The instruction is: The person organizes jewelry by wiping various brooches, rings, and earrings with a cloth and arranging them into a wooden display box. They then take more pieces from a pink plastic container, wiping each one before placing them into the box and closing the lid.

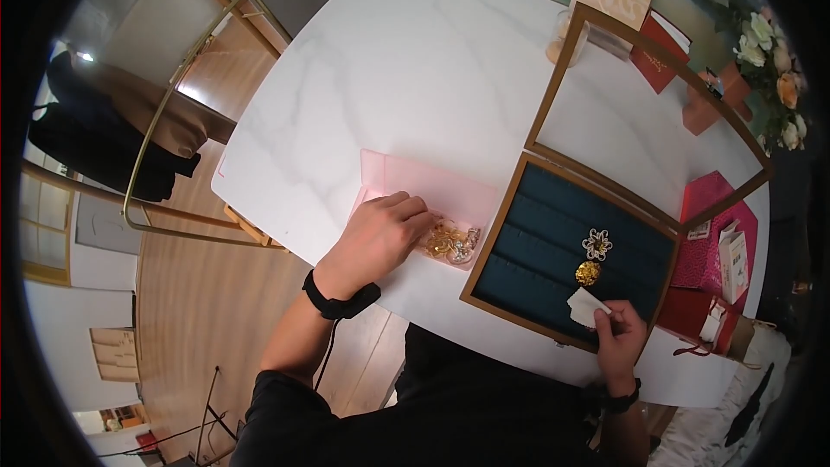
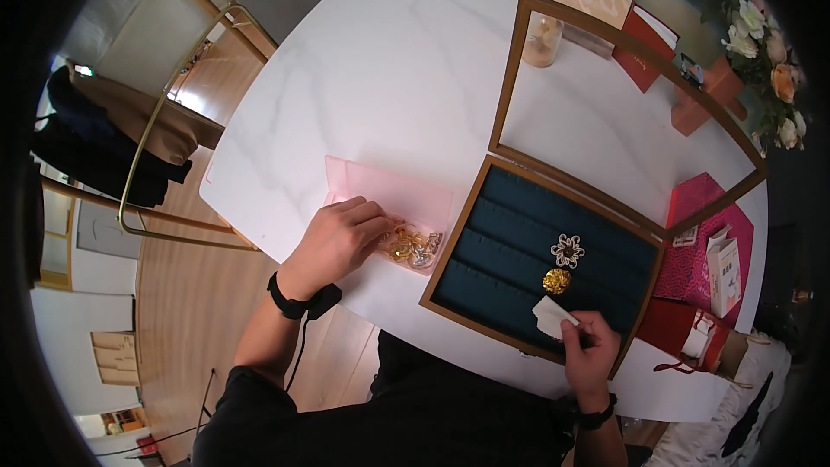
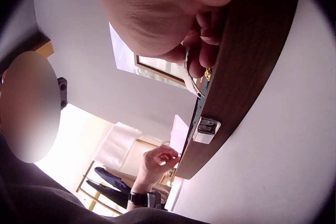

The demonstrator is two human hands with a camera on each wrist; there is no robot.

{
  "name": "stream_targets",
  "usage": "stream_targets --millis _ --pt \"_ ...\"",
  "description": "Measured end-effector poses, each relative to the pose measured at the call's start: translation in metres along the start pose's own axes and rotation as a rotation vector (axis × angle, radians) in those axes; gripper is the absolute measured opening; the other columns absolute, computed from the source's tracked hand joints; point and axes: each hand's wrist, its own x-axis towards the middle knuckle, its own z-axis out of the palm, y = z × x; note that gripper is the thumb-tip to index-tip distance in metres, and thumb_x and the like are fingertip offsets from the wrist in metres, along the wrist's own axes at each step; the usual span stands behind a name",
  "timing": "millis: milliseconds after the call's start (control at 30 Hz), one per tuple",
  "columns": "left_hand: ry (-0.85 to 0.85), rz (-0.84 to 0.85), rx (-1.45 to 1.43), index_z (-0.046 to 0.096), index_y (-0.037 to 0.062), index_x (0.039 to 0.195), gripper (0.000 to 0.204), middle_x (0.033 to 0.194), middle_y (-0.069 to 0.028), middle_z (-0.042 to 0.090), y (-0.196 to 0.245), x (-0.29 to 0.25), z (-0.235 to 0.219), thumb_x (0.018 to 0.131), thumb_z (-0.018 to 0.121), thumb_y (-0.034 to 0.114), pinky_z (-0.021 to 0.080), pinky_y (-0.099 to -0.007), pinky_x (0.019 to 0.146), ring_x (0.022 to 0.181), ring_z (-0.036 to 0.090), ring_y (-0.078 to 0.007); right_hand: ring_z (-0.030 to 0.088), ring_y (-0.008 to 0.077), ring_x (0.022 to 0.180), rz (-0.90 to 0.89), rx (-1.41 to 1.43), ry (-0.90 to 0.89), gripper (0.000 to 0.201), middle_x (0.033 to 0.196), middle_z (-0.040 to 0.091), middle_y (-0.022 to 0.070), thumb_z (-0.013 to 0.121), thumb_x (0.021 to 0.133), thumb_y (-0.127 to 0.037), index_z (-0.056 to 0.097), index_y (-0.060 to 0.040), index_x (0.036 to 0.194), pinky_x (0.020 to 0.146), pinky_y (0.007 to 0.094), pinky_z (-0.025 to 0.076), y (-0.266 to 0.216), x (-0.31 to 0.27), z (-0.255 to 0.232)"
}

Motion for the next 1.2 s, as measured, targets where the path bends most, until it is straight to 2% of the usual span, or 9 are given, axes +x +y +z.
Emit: stream_targets --millis 167,267,467,600,700,800,867,967,1200 --pt "-0.007 0.085 0.16 0.078 0.0057 0.101 0.021 0.101 -0.0033 0.07 -0.001 -0.006 -0.001 0.08 0.081 0.006 0.061 -0.0376 0.075 0.09 0.069 -0.0242 0.07 0.007 0.076 0.024 0.008 0.032 0.006 0.085 0.076 0.0058 0.072 0.102 0.002 0.068 0.0047 0.105 0.071 0.023 0.054 -0.004 0.0 0.003" --pt "-0.039 0.051 0.177 0.079 0.0048 0.103 0.022 0.106 -0.004 0.07 0.008 -0.009 -0.005 0.082 0.079 0.005 0.062 -0.0366 0.077 0.092 0.07 -0.0244 0.069 0.0074 0.075 0.011 0.0 0.014 0.006 0.084 0.076 0.0057 0.072 0.102 0.002 0.068 0.0052 0.106 0.07 0.0232 0.054 -0.002 0.001 0.001" --pt "-0.024 0.114 0.145 0.08 0.0037 0.11 0.029 0.109 -0.0067 0.071 0.006 -0.008 -0.009 0.081 0.075 0.002 0.062 -0.0357 0.082 0.097 0.069 -0.0257 0.07 0.0074 0.076 -0.009 0.011 0.008 0.006 0.085 0.077 0.0063 0.071 0.102 0.002 0.068 0.0053 0.107 0.07 0.0233 0.054 0.001 0.0 0.001" --pt "-0.023 0.157 0.193 0.08 0.0032 0.111 0.031 0.106 -0.0069 0.07 0.007 -0.009 -0.006 0.08 0.074 0.002 0.062 -0.0359 0.083 0.099 0.067 -0.0261 0.07 0.0074 0.076 0.001 0.025 0.02 0.006 0.085 0.077 0.0059 0.071 0.103 0.002 0.069 0.0051 0.107 0.07 0.0234 0.054 -0.003 0.0 0.003" --pt "-0.042 0.152 0.198 0.077 0.0011 0.107 0.024 0.104 -0.0074 0.064 0.009 -0.01 -0.008 0.084 0.072 0.004 0.06 -0.0352 0.09 0.1 0.065 -0.0262 0.07 0.0074 0.076 -0.001 0.023 0.01 0.006 0.085 0.077 0.0059 0.071 0.103 0.002 0.069 0.0051 0.107 0.07 0.0235 0.054 -0.002 0.0 0.002" --pt "-0.01 0.139 0.195 0.077 0.001 0.106 0.022 0.104 -0.0073 0.064 0.009 -0.01 -0.009 0.084 0.073 0.003 0.06 -0.0356 0.088 0.099 0.065 -0.0262 0.07 0.0074 0.076 -0.006 0.02 0.001 0.006 0.086 0.077 0.0061 0.071 0.103 0.001 0.069 0.0053 0.107 0.07 0.0234 0.054 -0.002 0.0 0.001" --pt "0.054 0.059 0.064 0.078 0.0015 0.104 0.025 0.103 -0.0081 0.067 0.005 -0.012 -0.007 0.08 0.078 -0.004 0.062 -0.0385 0.079 0.095 0.068 -0.0273 0.07 0.0074 0.076 -0.005 0.024 0.003 0.006 0.086 0.077 0.0063 0.072 0.103 0.001 0.069 0.0054 0.107 0.07 0.0233 0.054 -0.002 0.0 0.002" --pt "0.124 0.021 0.106 0.075 0.0012 0.101 0.023 0.102 -0.0093 0.068 0.002 -0.013 -0.005 0.08 0.079 -0.007 0.062 -0.0395 0.074 0.09 0.07 -0.0282 0.07 0.0077 0.076 0.0 0.021 0.006 0.007 0.086 0.077 0.007 0.071 0.103 0.001 0.069 0.0057 0.107 0.07 0.0231 0.054 -0.003 0.0 0.002" --pt "0.182 -0.079 0.008 0.075 0.0011 0.105 0.023 0.104 -0.0108 0.071 0.001 -0.014 -0.004 0.085 0.08 -0.008 0.061 -0.0396 0.073 0.086 0.073 -0.0289 0.07 0.0081 0.076 -0.024 0.0 -0.01 0.006 0.086 0.078 0.0078 0.071 0.103 0.001 0.069 0.0061 0.107 0.07 0.0234 0.054 -0.003 0.0 0.002"
